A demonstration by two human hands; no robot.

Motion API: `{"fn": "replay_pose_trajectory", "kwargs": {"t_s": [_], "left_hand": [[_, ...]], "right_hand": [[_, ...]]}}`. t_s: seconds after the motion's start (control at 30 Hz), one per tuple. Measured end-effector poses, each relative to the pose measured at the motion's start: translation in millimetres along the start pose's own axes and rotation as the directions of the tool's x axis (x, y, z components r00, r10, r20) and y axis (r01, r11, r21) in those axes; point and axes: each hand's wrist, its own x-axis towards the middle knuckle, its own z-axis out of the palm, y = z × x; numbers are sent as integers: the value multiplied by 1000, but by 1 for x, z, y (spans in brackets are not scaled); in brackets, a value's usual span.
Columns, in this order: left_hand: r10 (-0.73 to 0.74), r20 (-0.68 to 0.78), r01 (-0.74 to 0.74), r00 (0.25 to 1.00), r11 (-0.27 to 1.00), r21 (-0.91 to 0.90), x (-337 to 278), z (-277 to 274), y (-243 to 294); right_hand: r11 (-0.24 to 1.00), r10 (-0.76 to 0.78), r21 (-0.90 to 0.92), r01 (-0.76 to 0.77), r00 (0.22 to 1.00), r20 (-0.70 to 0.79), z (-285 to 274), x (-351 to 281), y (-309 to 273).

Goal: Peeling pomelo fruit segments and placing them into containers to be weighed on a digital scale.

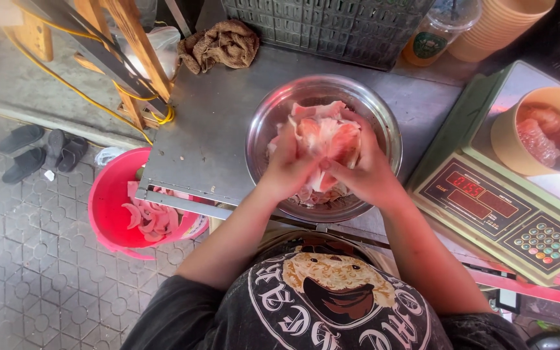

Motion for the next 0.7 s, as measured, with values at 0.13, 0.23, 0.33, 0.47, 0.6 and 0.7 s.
{"fn": "replay_pose_trajectory", "kwargs": {"t_s": [0.13,0.23,0.33,0.47,0.6,0.7], "left_hand": [[-94,97,60,991,949,311,2,-6,44],[-252,202,166,946,916,364,1,-14,44],[48,294,-192,955,854,483,-1,-13,43],[-242,259,79,935,855,512,-1,-8,61],[-410,274,223,870,823,523,0,-10,64],[-117,389,-91,914,874,477,-1,-21,27]], "right_hand": [[880,282,373,-295,955,88,4,-5,-20],[995,39,-97,-39,999,4,2,-10,-12],[988,-21,-153,18,1000,-19,1,-13,-5],[990,84,-116,-85,996,-11,-1,-15,-10],[982,119,-143,-123,992,-32,1,-21,-13],[983,76,-165,-82,996,-39,-1,-18,-9]]}}
